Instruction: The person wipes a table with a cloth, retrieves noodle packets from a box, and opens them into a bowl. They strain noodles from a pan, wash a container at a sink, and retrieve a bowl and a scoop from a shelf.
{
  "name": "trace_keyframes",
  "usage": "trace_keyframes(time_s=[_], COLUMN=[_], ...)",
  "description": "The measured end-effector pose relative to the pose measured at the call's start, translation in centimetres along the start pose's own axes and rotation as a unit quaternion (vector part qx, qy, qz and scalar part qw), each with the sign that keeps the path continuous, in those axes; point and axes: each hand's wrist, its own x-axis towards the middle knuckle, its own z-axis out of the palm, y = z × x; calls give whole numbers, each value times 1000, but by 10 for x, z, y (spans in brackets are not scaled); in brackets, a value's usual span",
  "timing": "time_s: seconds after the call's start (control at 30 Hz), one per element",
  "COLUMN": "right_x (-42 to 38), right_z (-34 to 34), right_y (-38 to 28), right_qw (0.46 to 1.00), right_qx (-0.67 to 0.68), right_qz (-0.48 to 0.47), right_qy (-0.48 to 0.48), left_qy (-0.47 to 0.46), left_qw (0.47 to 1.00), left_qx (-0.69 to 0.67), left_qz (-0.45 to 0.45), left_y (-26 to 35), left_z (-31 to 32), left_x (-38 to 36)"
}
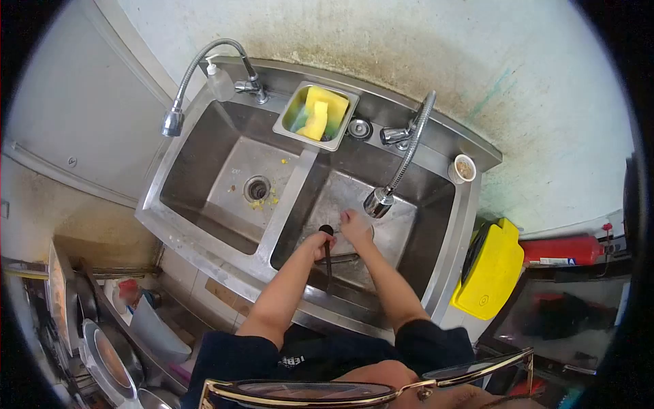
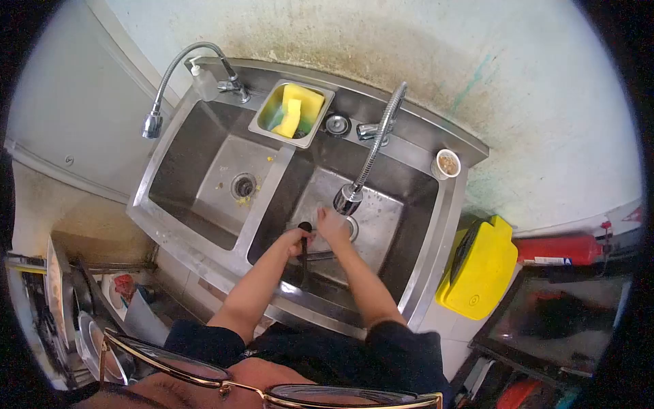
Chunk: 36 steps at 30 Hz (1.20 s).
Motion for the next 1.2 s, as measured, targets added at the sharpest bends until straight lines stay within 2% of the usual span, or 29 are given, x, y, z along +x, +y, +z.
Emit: trace_keyframes(time_s=[0.07,0.13,0.17,0.23,0.3,0.33,0.37,0.4,0.43,0.47,0.53,0.6,0.63,0.67,0.7,0.73,0.8,0.83,0.9,0.93,0.97,1.0,1.03,1.1,1.17,1.2], right_x=[49,80,100,140,142,140,138,139,139,132,91,53,38,24,17,16,22,20,16,15,13,13,14,18,17,15], right_z=[22,-3,11,47,47,48,51,51,50,46,18,-28,-51,-74,-87,-92,-96,-106,-130,-135,-137,-138,-142,-147,-143,-145], right_y=[0,-40,-37,-17,-16,-15,-15,-17,-18,-13,-2,14,13,11,14,24,40,34,18,6,-9,-18,-23,-29,-34,-37], right_qw=[978,958,958,968,973,977,976,963,943,942,934,921,922,892,827,827,776,774,663,661,795,881,879,892,883,890], right_qx=[-159,-194,-192,-222,-206,-192,-191,-189,-185,-186,-164,88,87,229,364,368,565,567,729,731,593,418,422,419,445,422], right_qz=[-85,-25,-25,-17,-13,-7,-5,-25,-46,-44,-151,-206,-202,-90,25,28,156,159,90,92,-61,-210,-208,-60,-51,-81], right_qy=[-101,-212,-211,-114,-105,-98,-104,-191,-274,-275,-279,-318,-318,-380,-427,-424,-231,-230,-145,-143,-114,-77,-76,-160,-139,-152], left_qy=[9,16,10,5,-81,-78,-38,0,0,20,38,11,9,-36,-80,-80,-156,-154,-138,-141,-138,-127,-116,-114,-72,-70], left_qw=[1000,999,999,999,996,996,997,996,995,999,999,989,989,993,994,994,983,982,985,984,985,986,988,985,961,962], left_qx=[-23,-45,-38,-25,-39,-40,-61,-80,-80,-31,16,144,145,108,72,76,87,88,101,104,107,104,102,124,246,243], left_qz=[1,6,16,31,-11,-13,-32,-50,-52,-24,1,30,28,16,5,1,-55,-58,3,15,13,18,24,46,101,101], left_y=[-7,-10,-12,-9,-8,-6,-6,-7,-10,-11,-14,-13,-16,-18,-18,-18,-15,-16,-17,-17,-17,-16,-14,-9,-6,-3], left_z=[6,13,19,18,7,11,18,24,23,23,26,36,42,48,54,60,68,67,62,61,59,57,57,61,61,73], left_x=[-5,-16,-28,-25,-21,-21,-19,-18,-8,3,14,14,9,-1,-13,-32,-73,-85,-103,-112,-111,-110,-111,-98,-64,-60])
